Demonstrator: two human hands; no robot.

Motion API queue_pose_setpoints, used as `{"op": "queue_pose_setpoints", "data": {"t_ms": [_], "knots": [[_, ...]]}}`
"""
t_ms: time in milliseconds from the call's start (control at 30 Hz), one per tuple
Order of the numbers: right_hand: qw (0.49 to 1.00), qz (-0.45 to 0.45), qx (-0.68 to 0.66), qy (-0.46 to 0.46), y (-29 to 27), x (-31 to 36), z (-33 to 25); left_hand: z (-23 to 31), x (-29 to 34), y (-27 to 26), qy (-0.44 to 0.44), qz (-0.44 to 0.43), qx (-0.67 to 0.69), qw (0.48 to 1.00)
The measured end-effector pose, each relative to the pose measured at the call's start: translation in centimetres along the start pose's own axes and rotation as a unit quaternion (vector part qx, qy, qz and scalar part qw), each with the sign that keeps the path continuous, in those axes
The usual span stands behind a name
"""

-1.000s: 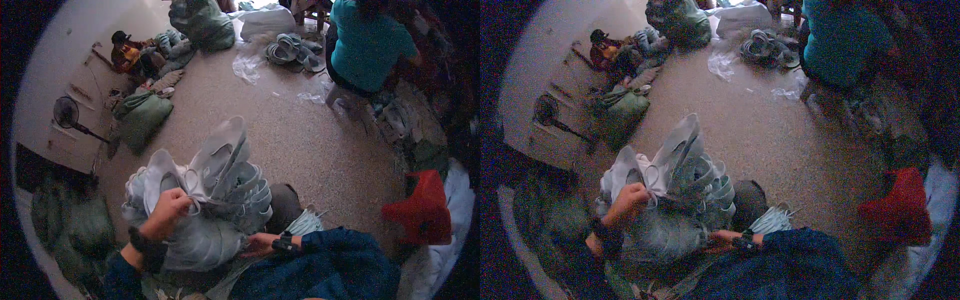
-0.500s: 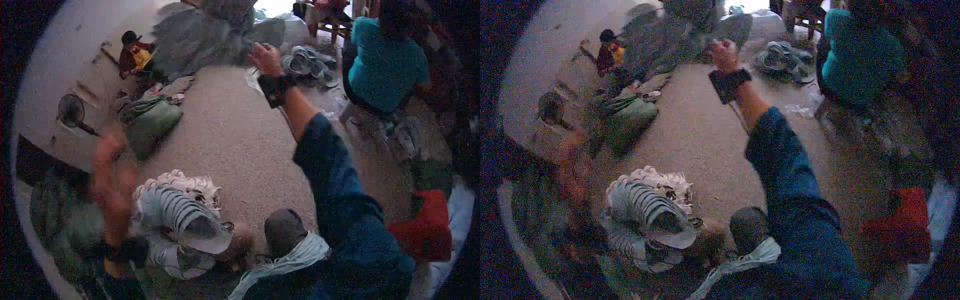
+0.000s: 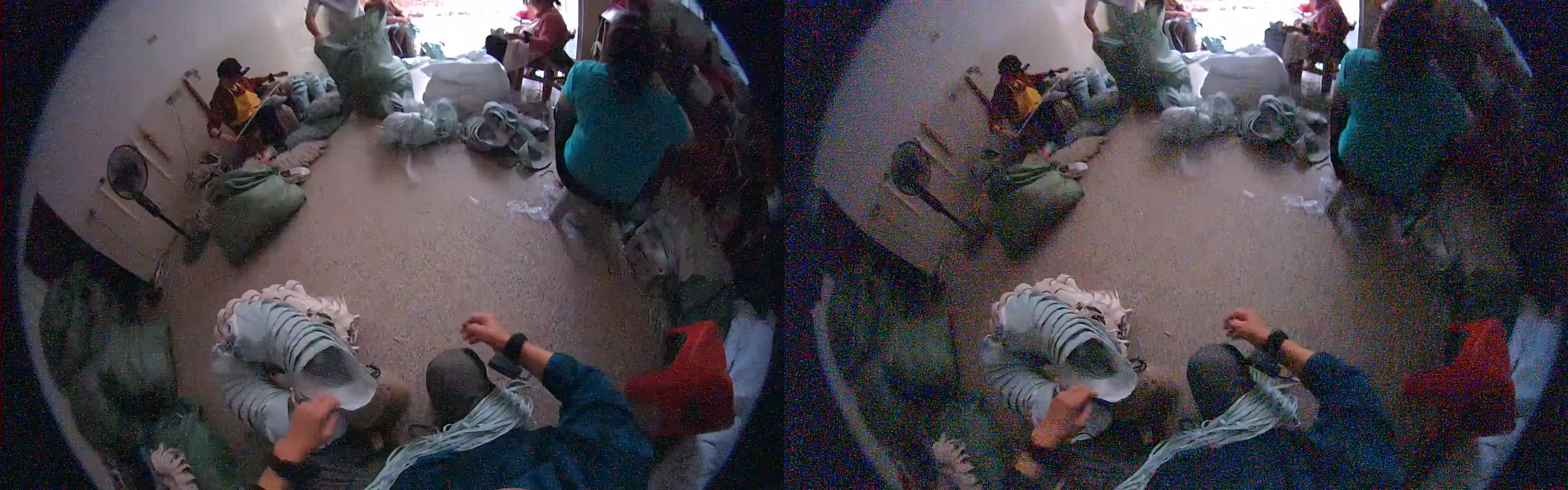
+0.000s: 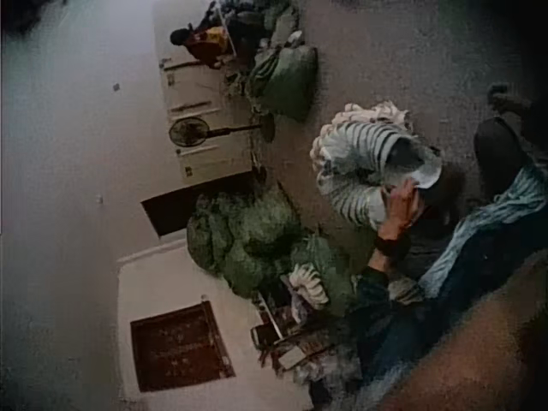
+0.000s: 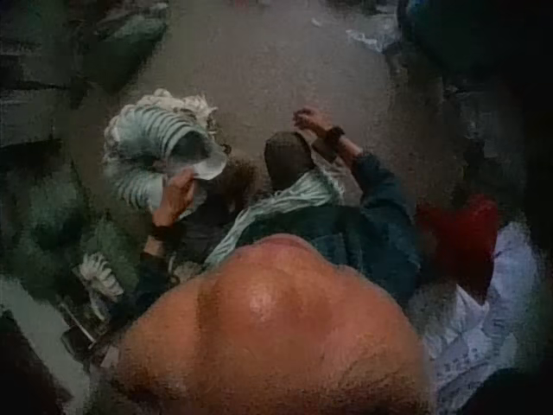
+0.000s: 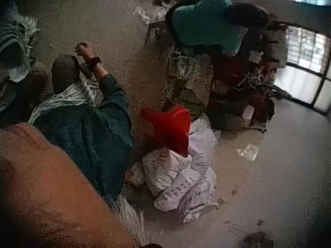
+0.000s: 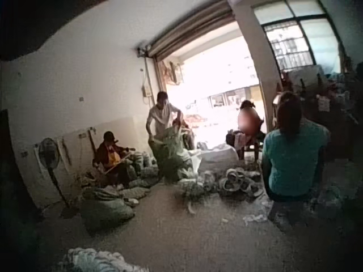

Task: The recorder is lacing and organizing shoe uppers, then bundling them together in a manufacturing setting.

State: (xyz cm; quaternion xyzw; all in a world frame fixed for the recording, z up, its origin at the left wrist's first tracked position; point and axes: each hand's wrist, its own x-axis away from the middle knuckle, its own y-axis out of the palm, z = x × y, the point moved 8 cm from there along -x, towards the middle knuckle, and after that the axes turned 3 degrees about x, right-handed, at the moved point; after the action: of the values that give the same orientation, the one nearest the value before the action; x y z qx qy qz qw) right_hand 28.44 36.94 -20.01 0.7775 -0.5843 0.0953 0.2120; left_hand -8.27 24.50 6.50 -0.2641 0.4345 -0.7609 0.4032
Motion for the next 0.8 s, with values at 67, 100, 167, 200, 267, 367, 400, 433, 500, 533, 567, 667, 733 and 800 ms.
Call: {"op": "queue_pose_setpoints", "data": {"t_ms": [67,100,167,200,267,367,400,433,500,533,567,667,733,800], "knots": [[0.998,0.038,-0.014,0.048,-1.5,1.8,-0.2,0.5,1.1,1.9,0.006,-0.032,0.006,0.999],[0.998,0.053,-0.002,0.031,-2.5,2.0,-1.6,1.1,1.4,2.8,0.007,-0.044,0.011,0.999],[0.996,0.083,0.024,0.0,-4.5,2.2,-4.8,2.1,2.2,4.6,-0.011,-0.063,-0.008,0.998],[0.997,0.073,0.026,-0.006,-4.9,1.9,-6.3,2.7,2.6,4.9,0.001,-0.049,0.012,0.999],[0.998,0.049,0.025,-0.007,-4.6,1.4,-8.4,3.2,4.0,6.4,0.018,-0.031,0.055,0.998],[0.997,-0.023,0.07,-0.007,0.4,0.5,-12.7,2.4,8.4,9.2,-0.04,-0.039,0.064,0.996],[0.993,-0.044,0.105,-0.026,0.3,-0.3,-14.8,2.4,8.7,9.7,-0.039,-0.048,0.061,0.996],[0.998,-0.053,0.04,-0.005,-2.3,-1.3,-16.9,2.6,8.2,10.5,-0.025,-0.063,0.061,0.996],[1.0,0.011,0.026,-0.011,-6.5,-2.4,-23.3,2.6,8.4,11.7,-0.017,-0.068,0.05,0.996],[0.99,0.056,0.102,-0.081,-4.5,-2.9,-26.6,2.0,10.0,11.5,-0.041,-0.056,0.033,0.997],[0.966,0.114,0.183,-0.142,-2.2,-3.0,-30.0,1.4,11.9,11.3,-0.065,-0.044,0.016,0.997],[0.951,0.125,0.214,-0.185,-0.6,-3.0,-37.4,-0.5,14.8,11.7,-0.086,-0.003,-0.025,0.996],[0.957,0.086,0.228,-0.157,-1.3,-3.3,-38.2,-1.5,15.6,12.4,-0.082,0.039,-0.041,0.995],[0.936,0.042,0.314,-0.157,0.5,-3.5,-36.3,-2.8,17.5,13.3,-0.104,0.056,-0.051,0.992]]}}
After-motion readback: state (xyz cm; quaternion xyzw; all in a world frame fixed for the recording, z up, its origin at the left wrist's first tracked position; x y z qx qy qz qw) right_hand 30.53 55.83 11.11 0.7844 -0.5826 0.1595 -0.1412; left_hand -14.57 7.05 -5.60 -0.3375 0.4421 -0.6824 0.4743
